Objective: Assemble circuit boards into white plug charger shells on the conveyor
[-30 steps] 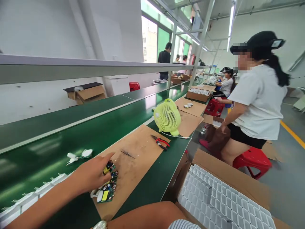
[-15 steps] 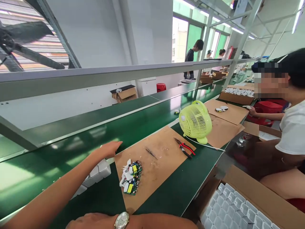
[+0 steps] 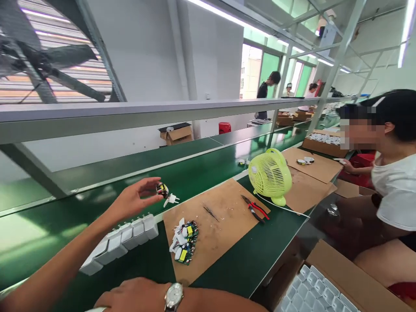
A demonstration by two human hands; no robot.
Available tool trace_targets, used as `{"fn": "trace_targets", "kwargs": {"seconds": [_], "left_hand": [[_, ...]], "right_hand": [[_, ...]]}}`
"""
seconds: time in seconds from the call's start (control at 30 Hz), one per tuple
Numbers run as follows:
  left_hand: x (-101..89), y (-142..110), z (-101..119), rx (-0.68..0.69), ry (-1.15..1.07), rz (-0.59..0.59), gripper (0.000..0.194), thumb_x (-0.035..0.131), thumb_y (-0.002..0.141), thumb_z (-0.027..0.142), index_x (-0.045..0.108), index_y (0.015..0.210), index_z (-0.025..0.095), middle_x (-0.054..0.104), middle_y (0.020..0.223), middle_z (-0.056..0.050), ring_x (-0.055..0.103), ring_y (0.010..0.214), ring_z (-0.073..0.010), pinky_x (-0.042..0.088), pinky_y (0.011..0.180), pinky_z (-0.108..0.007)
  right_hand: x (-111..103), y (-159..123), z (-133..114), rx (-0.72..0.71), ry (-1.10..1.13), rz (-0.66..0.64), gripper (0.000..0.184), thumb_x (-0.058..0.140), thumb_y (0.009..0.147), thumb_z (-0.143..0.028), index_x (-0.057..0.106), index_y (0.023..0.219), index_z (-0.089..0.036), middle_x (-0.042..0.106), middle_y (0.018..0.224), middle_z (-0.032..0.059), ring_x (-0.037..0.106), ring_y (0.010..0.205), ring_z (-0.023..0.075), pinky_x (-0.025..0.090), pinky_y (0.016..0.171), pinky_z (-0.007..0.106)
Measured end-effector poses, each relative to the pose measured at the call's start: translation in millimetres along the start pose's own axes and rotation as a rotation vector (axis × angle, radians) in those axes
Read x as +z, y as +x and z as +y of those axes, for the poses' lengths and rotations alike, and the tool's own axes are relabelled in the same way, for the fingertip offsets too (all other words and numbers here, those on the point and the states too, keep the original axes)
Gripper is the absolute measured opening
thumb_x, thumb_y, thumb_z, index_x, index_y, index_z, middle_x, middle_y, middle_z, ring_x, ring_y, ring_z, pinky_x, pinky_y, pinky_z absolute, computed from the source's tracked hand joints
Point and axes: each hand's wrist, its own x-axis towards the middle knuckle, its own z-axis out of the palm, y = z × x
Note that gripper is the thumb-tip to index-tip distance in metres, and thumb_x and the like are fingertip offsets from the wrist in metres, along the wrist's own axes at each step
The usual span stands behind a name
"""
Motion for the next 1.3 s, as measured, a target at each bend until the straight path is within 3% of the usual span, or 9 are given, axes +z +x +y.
{"fn": "trace_targets", "kwargs": {"seconds": [0.17,0.3,0.37,0.53,0.63,0.83,0.97,1.13,1.3], "left_hand": [[-8.3,-104.1,2.2,-0.084,-0.307,-0.077,0.075,0.078,0.076,0.046,0.048,0.142,0.025,0.063,0.138,-0.012,0.072,0.101,-0.025,0.062,0.092,-0.047],[0.5,-170.4,-20.8,-0.207,-0.283,-0.015,0.058,0.076,0.078,0.044,0.059,0.129,0.022,0.072,0.113,-0.01,0.071,0.103,-0.0255,0.061,0.09,-0.042],[10.7,-198.1,-31.4,-0.276,-0.319,-0.005,0.048,0.073,0.08,0.046,0.064,0.119,0.02,0.073,0.104,-0.009,0.072,0.097,-0.0244,0.061,0.089,-0.041],[34.5,-257.2,-41.9,-0.339,-0.508,0.008,0.049,0.074,0.081,0.048,0.067,0.12,0.019,0.072,0.12,-0.013,0.072,0.106,-0.0265,0.059,0.093,-0.04],[27.0,-287.2,-44.5,-0.305,-0.198,0.059,0.041,0.07,0.087,0.043,0.068,0.123,0.022,0.062,0.141,-0.013,0.063,0.127,-0.0298,0.055,0.103,-0.044],[-44.2,-338.5,-56.0,-0.404,0.561,0.278,0.033,0.063,0.093,0.035,0.068,0.12,0.019,0.054,0.148,-0.016,0.044,0.142,-0.0361,0.037,0.119,-0.056],[-83.8,-377.7,-51.3,-0.559,0.644,0.24,0.029,0.069,0.088,0.047,0.074,0.09,0.019,0.059,0.138,-0.014,0.047,0.137,-0.0385,0.04,0.116,-0.054],[-86.7,-427.5,-41.6,-0.612,0.62,0.056,0.03,0.079,0.077,0.052,0.076,0.091,0.025,0.056,0.14,-0.009,0.041,0.141,-0.0404,0.04,0.114,-0.058],[-69.4,-447.1,-43.0,-0.43,0.677,0.046,0.02,0.068,0.09,0.04,0.07,0.08,0.022,0.053,0.144,-0.011,0.035,0.146,-0.0415,0.04,0.112,-0.064]], "right_hand": [[-23.6,-19.0,-16.2,-0.027,0.155,0.232,0.037,0.057,0.093,-0.033,0.06,0.127,-0.02,0.069,0.122,0.0114,0.068,0.103,0.0256,0.056,0.087,0.04],[-40.3,-26.9,-20.4,0.34,0.353,0.591,0.05,0.054,0.095,-0.028,0.047,0.143,-0.021,0.061,0.129,0.0162,0.059,0.122,0.0293,0.05,0.104,0.051],[-39.2,-28.7,-19.8,0.476,0.492,0.647,0.052,0.051,0.098,-0.032,0.042,0.148,-0.021,0.059,0.133,0.0158,0.058,0.123,0.0273,0.048,0.107,0.051],[-9.0,-32.6,-23.3,0.624,0.754,0.166,0.065,0.061,0.095,-0.044,0.041,0.151,-0.019,0.062,0.135,0.0141,0.063,0.121,0.0263,0.05,0.106,0.048],[2.0,-36.7,-29.6,0.55,0.675,-0.015,0.069,0.067,0.089,-0.04,0.044,0.151,-0.02,0.062,0.137,0.0137,0.062,0.122,0.0289,0.048,0.108,0.05],[-13.1,-42.7,-33.4,0.539,0.525,-0.089,0.071,0.066,0.087,-0.042,0.046,0.15,-0.019,0.058,0.142,0.0142,0.054,0.134,0.031,0.042,0.114,0.049],[-16.8,-48.5,-31.2,0.669,0.536,-0.213,0.072,0.063,0.088,-0.049,0.045,0.15,-0.018,0.066,0.121,0.012,0.068,0.1,0.0265,0.055,0.089,0.043],[-21.0,-56.3,-35.1,0.617,0.612,-0.231,0.069,0.062,0.089,-0.039,0.039,0.152,-0.019,0.063,0.105,0.0054,0.063,0.072,0.0166,0.055,0.069,0.033],[-39.2,-55.1,-33.8,0.505,0.459,-0.165,0.067,0.06,0.09,-0.032,0.037,0.153,-0.024,0.058,0.122,0.01,0.065,0.101,0.0247,0.057,0.089,0.042]]}}
